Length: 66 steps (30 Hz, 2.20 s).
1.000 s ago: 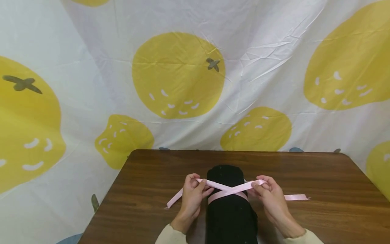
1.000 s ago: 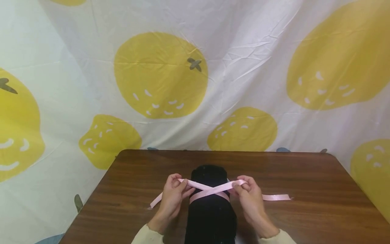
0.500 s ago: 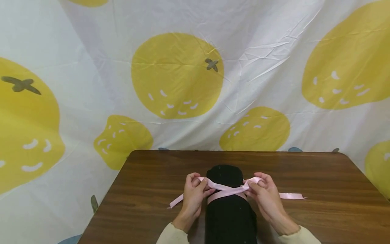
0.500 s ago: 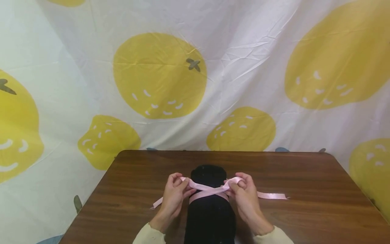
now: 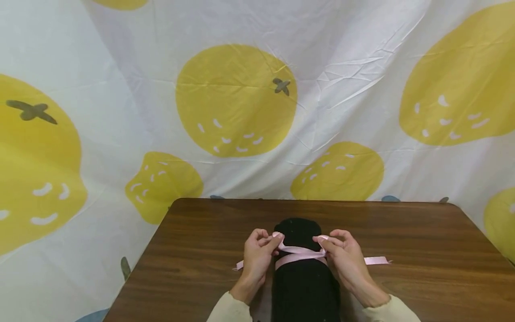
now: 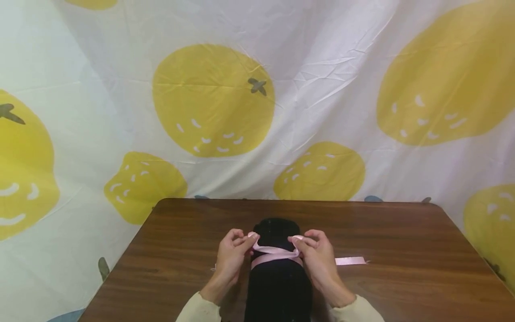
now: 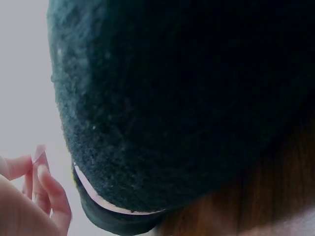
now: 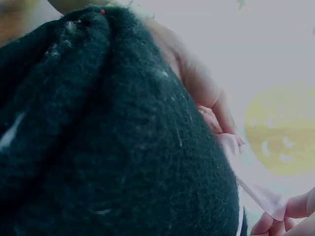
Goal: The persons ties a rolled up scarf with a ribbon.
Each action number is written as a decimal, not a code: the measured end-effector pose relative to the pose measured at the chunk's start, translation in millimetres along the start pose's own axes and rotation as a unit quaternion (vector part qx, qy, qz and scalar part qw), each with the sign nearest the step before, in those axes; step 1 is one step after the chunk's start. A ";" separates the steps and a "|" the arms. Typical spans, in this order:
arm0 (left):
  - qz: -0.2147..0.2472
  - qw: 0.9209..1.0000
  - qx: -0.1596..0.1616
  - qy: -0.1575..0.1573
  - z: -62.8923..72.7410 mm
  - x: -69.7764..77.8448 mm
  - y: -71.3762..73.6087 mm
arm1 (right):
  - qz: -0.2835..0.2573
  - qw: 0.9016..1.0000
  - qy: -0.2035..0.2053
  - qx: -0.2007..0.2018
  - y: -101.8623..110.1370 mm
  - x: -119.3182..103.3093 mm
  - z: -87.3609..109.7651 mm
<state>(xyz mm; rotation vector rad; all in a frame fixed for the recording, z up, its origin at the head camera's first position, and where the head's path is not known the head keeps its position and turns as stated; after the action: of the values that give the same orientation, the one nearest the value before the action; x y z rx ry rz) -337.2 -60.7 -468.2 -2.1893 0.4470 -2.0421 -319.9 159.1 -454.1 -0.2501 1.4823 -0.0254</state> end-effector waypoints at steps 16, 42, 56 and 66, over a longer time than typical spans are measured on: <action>-0.031 0.997 -0.059 -0.024 -7.3 16.5 -22.7 | 0.104 0.991 0.057 -0.059 -20.4 -17.3 -8.6; -0.140 0.980 -0.127 -0.060 -5.2 25.9 -51.1 | 0.150 0.967 0.046 -0.202 -51.6 -22.4 -9.8; -0.180 0.975 -0.125 -0.032 -2.9 26.1 -49.7 | 0.215 0.941 0.128 -0.227 -62.2 -32.7 -1.6; -0.197 0.968 -0.148 -0.041 5.2 45.8 -60.1 | 0.335 0.902 0.210 -0.174 -66.5 -43.6 7.3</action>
<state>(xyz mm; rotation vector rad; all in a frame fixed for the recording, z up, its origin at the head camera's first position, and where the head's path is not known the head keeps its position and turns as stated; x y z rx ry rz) -321.7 -17.5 -408.0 -2.7198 0.3492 -2.1754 -307.7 102.8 -398.9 -0.0035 1.9353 0.7929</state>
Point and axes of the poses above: each hand's wrist, its own z-axis away from the middle knuckle, its own y-axis out of the back of the hand, x = y × z, the point moved 10 cm from there along -z, towards the middle knuckle, and after that the axes turned 15 degrees about -x, right-handed, at the moved point
